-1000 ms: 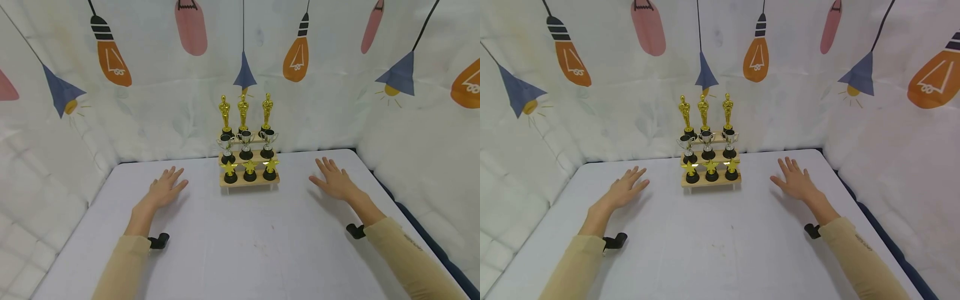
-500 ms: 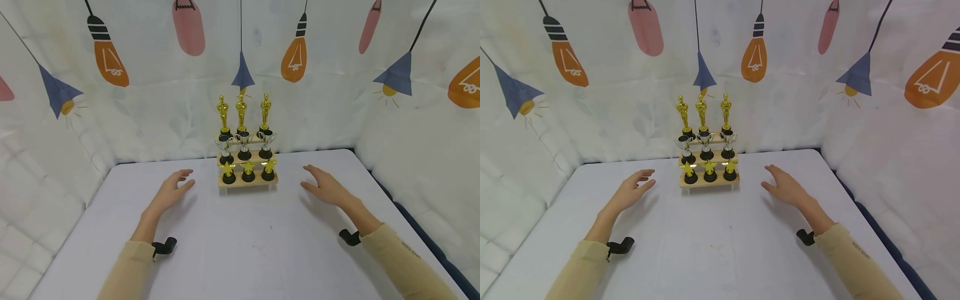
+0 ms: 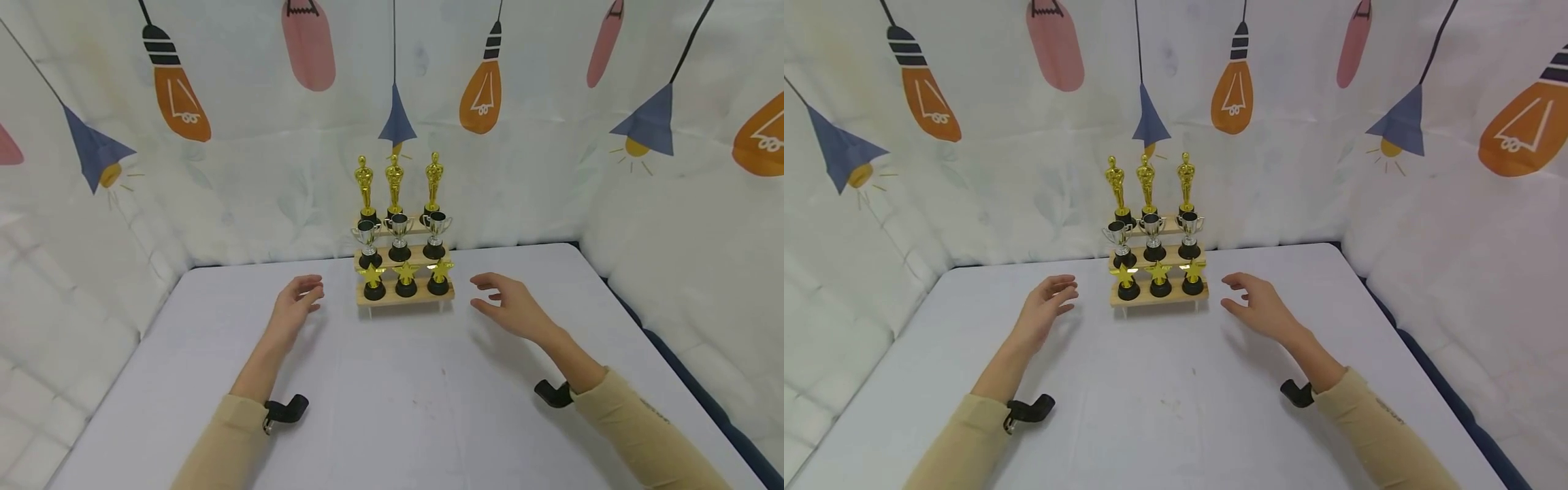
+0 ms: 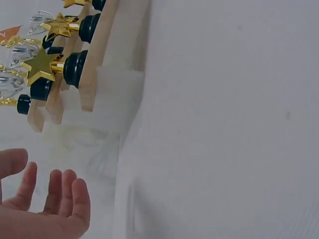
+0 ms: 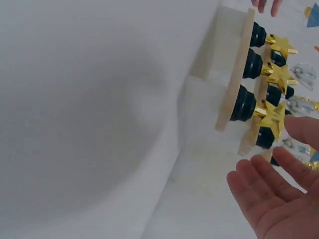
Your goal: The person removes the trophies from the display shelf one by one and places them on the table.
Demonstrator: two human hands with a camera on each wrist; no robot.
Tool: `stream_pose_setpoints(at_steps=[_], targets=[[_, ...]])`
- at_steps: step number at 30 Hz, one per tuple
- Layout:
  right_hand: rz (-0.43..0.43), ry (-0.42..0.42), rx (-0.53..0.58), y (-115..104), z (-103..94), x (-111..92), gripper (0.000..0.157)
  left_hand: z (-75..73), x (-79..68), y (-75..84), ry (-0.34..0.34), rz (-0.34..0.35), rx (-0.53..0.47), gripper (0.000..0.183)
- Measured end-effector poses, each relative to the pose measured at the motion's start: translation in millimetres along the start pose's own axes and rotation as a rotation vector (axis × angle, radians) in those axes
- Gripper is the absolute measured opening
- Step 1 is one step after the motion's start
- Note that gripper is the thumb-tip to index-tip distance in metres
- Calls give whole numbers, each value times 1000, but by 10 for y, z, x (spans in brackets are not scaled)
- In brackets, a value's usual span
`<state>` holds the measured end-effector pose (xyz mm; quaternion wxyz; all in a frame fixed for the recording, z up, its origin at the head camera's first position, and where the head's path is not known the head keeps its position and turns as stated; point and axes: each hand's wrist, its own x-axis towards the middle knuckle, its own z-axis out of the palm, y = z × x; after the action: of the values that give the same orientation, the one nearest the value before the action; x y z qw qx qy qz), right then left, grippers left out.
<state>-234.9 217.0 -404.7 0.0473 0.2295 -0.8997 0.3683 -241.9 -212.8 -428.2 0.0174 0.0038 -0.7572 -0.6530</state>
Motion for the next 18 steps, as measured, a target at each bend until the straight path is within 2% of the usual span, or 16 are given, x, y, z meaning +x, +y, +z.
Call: stream_pose_setpoints(at_steps=[1,5,11,14,18], targets=[[-8,6,4,-25,22,10,42,16,27,-39,9,-43,-73,38],[-38,26,17,-124,90,44,41,112,23,5,50,-173,-329,31],[-68,35,52,-205,189,69,40,244,49,-4,167,-285,-654,26],[-71,48,58,-233,226,79,40,324,64,-36,229,-312,-748,29],[-67,108,69,-246,265,112,37,463,86,-41,272,-325,-772,36]])
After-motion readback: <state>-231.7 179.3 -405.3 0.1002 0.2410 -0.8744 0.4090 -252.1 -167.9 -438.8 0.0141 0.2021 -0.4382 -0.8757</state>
